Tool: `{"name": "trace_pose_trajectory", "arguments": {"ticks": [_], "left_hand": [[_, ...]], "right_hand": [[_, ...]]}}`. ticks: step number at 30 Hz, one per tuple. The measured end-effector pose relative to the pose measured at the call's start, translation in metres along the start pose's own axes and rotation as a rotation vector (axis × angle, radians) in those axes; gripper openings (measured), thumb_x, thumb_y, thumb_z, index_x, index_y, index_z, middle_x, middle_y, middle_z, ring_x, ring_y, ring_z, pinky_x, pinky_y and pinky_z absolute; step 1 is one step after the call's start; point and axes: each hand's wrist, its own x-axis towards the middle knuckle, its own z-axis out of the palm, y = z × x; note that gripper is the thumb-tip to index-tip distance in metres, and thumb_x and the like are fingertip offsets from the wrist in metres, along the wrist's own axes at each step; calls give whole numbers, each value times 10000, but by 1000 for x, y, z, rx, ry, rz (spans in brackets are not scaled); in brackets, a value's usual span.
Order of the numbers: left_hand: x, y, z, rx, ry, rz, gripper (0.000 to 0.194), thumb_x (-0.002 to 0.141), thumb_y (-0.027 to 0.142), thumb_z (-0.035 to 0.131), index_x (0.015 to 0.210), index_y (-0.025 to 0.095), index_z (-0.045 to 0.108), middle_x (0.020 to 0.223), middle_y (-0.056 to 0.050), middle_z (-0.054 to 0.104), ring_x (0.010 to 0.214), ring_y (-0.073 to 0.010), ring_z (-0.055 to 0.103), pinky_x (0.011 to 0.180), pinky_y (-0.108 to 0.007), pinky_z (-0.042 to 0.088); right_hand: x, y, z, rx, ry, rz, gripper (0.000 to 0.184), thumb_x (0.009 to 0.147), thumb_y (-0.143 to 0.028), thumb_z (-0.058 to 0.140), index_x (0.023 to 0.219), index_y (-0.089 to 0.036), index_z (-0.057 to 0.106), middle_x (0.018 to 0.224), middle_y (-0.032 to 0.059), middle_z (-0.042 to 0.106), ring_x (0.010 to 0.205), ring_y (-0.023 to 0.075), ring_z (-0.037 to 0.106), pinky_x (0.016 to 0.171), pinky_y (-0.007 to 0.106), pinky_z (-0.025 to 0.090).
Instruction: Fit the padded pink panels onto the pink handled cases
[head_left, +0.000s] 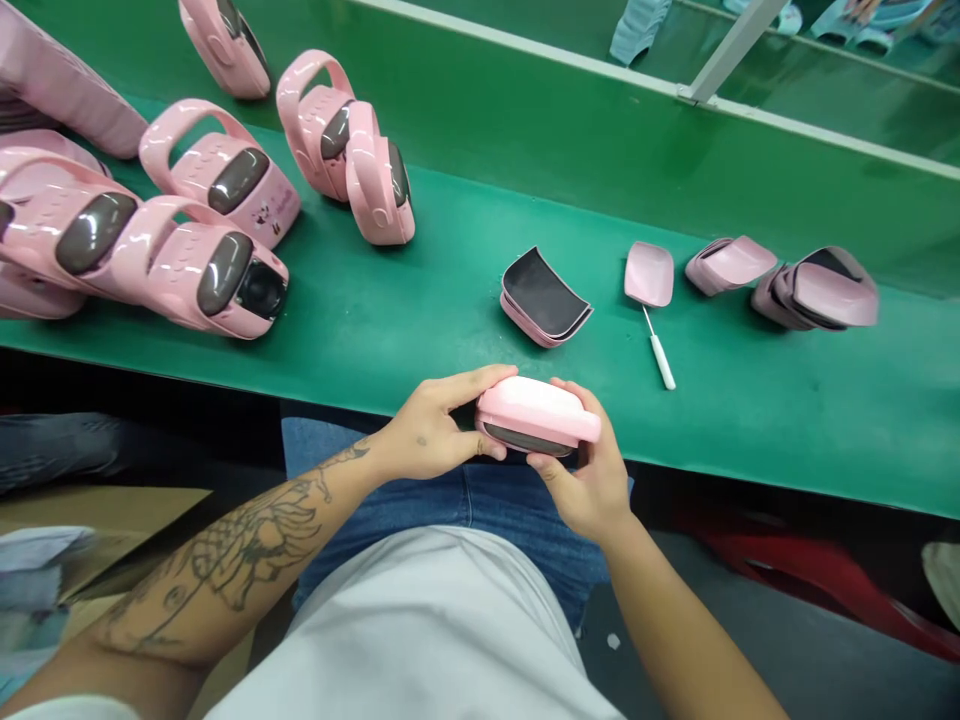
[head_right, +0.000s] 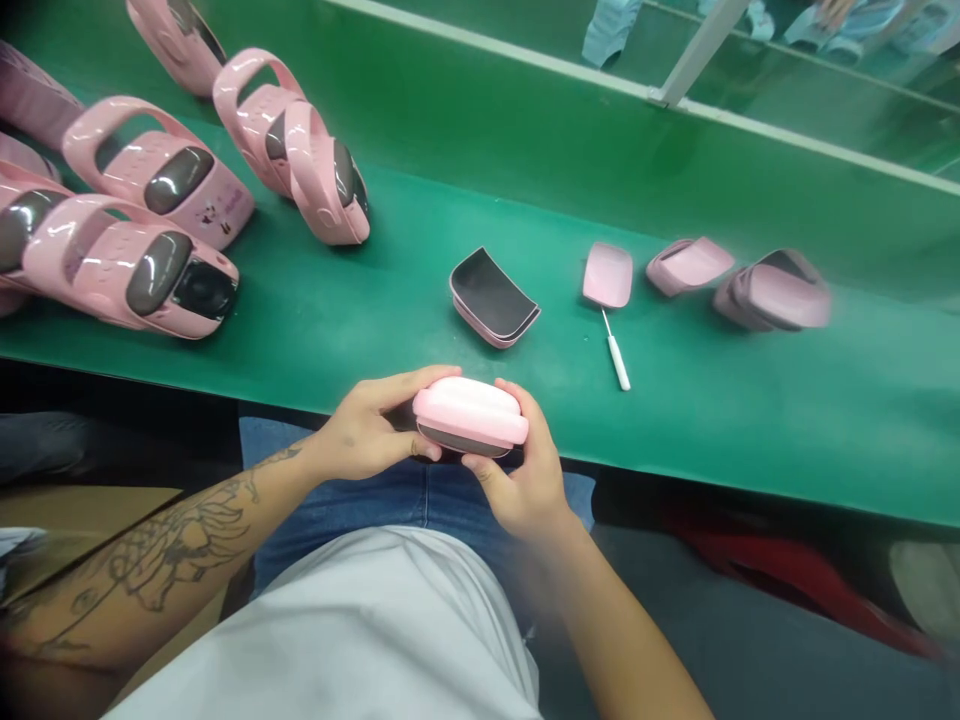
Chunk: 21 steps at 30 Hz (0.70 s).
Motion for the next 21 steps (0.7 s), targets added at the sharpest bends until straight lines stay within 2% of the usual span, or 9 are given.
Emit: {"name": "trace_pose_trajectory", "arguments": {"ticks": [3, 5, 7, 10, 13, 16, 18, 21], "left_hand": [[0, -3, 4, 8, 63, 57, 842, 710, 291, 1020, 1486, 212, 703, 1475, -139, 745, 1335, -333, 743, 1237, -465, 544], [2, -2, 2, 20, 54, 54, 849, 710, 323, 1020, 1488, 209, 701, 1477, -143, 742, 1347, -338, 736, 1237, -469, 544], [5, 0, -5, 46, -22, 8, 864, 738, 347, 1000, 1526, 223, 666, 1520, -138, 715, 1398, -340, 701, 1259, -484, 520], [9, 4, -16, 154, -170, -39, 1010, 749, 331, 977, 1647, 249, 522, 1669, -146, 577, 1560, -360, 546, 1326, -537, 427], [11, 1, -20, 253, -207, -32, 1050, 758, 316, 962, 1677, 231, 463, 1721, -175, 502, 1633, -369, 439, 1362, -595, 339], [9, -1, -16, 247, -182, 7, 932, 775, 317, 947, 1611, 233, 543, 1603, -161, 638, 1555, -365, 544, 1354, -625, 336], [5, 1, -13, 224, -110, 53, 901, 755, 287, 952, 1573, 230, 580, 1528, -156, 685, 1467, -359, 624, 1310, -593, 421], [-2, 9, -12, 230, 36, 131, 891, 753, 253, 932, 1572, 232, 583, 1456, -157, 665, 1340, -329, 682, 1190, -507, 555]], "right_hand": [[0, 1, 4, -16, 62, -74, 782, 926, -523, 822, 1593, -277, 495, 1549, 165, 633, 1424, 387, 638, 1198, 627, 539], [0, 2, 5, -12, 66, -74, 777, 939, -543, 802, 1599, -285, 483, 1550, 163, 632, 1426, 386, 638, 1197, 634, 539], [0, 2, 2, -18, 25, -18, 778, 942, -520, 807, 1607, -298, 469, 1589, 164, 606, 1455, 387, 620, 1212, 653, 524], [0, -1, -4, -42, -29, 47, 841, 940, -455, 820, 1655, -309, 402, 1674, 174, 528, 1520, 397, 568, 1231, 689, 499], [1, -7, -7, -120, 13, -44, 983, 901, -413, 859, 1708, -305, 308, 1712, 190, 464, 1568, 418, 507, 1255, 725, 455], [4, -16, -5, -227, 63, -131, 970, 860, -408, 895, 1674, -293, 382, 1641, 186, 520, 1543, 432, 509, 1264, 733, 431], [6, -22, -3, -212, 92, -119, 900, 880, -404, 874, 1648, -296, 418, 1602, 182, 541, 1484, 421, 562, 1241, 708, 463], [9, -28, -2, -164, 133, -101, 850, 922, -371, 827, 1656, -315, 403, 1621, 177, 505, 1444, 405, 601, 1233, 691, 473]]}}
